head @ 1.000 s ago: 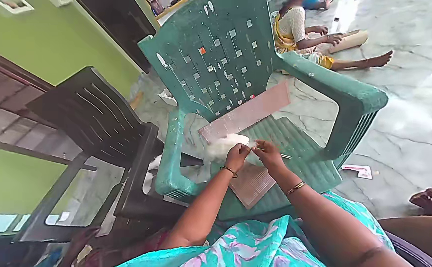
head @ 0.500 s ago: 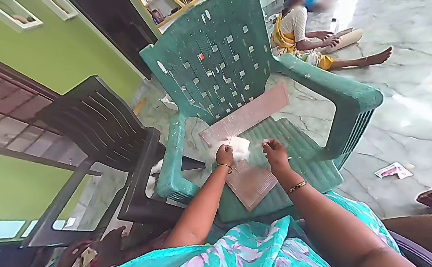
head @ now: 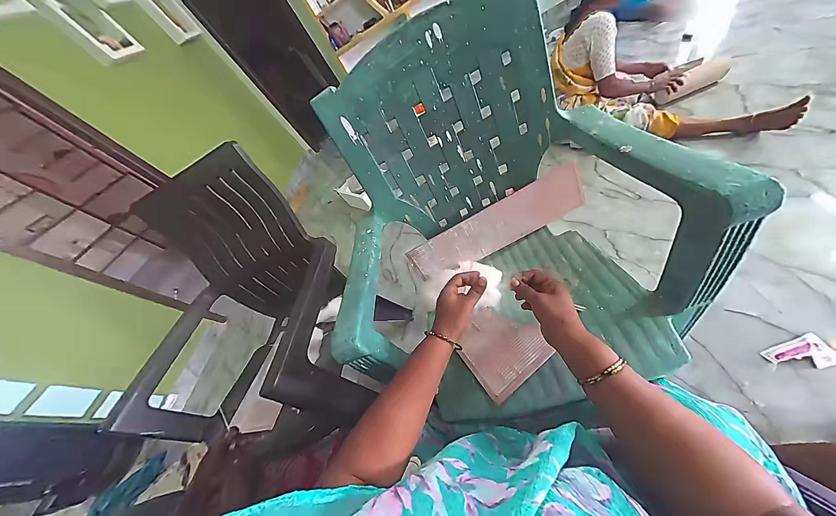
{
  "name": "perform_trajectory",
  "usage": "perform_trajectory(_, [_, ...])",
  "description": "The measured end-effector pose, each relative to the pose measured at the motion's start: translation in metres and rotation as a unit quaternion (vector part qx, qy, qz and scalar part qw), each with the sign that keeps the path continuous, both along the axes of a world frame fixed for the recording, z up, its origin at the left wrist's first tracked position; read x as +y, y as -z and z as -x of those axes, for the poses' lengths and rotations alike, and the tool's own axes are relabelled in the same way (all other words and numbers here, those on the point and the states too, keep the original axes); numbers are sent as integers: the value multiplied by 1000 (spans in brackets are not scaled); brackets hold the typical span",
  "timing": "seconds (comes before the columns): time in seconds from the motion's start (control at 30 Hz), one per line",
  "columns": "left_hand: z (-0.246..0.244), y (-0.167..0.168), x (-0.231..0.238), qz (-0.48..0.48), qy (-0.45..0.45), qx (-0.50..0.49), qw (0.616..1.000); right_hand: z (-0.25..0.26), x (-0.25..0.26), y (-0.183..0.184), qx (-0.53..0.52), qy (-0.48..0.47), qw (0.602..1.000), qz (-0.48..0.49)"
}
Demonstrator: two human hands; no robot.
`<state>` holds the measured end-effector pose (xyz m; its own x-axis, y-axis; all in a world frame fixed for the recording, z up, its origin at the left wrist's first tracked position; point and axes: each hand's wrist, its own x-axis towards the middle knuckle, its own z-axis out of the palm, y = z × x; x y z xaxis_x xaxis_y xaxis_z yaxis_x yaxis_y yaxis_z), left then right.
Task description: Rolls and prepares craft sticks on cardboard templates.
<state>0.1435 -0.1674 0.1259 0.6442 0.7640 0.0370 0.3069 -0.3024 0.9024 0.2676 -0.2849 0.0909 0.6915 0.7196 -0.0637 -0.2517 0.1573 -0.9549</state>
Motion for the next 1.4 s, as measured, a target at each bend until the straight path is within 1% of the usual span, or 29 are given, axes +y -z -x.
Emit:
perform_trajectory(0.07, [6,-6,-8,50,33,-1,998,6,-2,0,-13,-15,1000,-5])
perform_trajectory(0.13, [10,-8,-15,65,50,7,997,10,-3,-1,-13,-24,1000,-2])
perform_trajectory(0.27, [20,-8,-25,53,32,7,998,19,-6,-3,35,-25,999,-8])
perform_trajectory(0.37, [28,-11,-29,56,26,26,998,23,-8,-3,58,-29,998,-12])
perform_trajectory(0.5, [34,-13,-32,53,26,58,997,28,-9,-2,54,-46,997,-23])
perform_trajectory(0.63, [41,-6,-30,36,21,99,994,31,-7,1,48,-9,999,-4])
perform_trajectory(0.7, [47,0,-26,31,19,123,992,32,-7,6,-2,-21,999,34])
perform_trajectory(0.77, [54,7,-23,31,14,158,987,32,-6,11,-104,-49,988,105])
perform_trajectory(0.83, [62,15,-21,37,8,203,978,35,-6,10,-217,-89,955,184])
perform_trajectory(0.9, [70,23,-19,34,7,253,967,41,-4,16,-287,-122,922,229])
perform_trajectory(1.0, [80,33,-16,31,12,308,951,49,1,26,-335,-149,893,262])
perform_trajectory(1.07, [87,36,-17,46,11,309,950,54,2,28,-363,-153,875,281])
perform_trajectory(1.13, [94,40,-19,63,5,288,956,57,1,27,-384,-148,863,293])
perform_trajectory(1.27, [106,45,-22,47,21,265,963,59,0,26,-401,-114,853,315])
perform_trajectory(1.4, [108,44,-29,39,50,282,957,60,2,29,-416,-84,842,333])
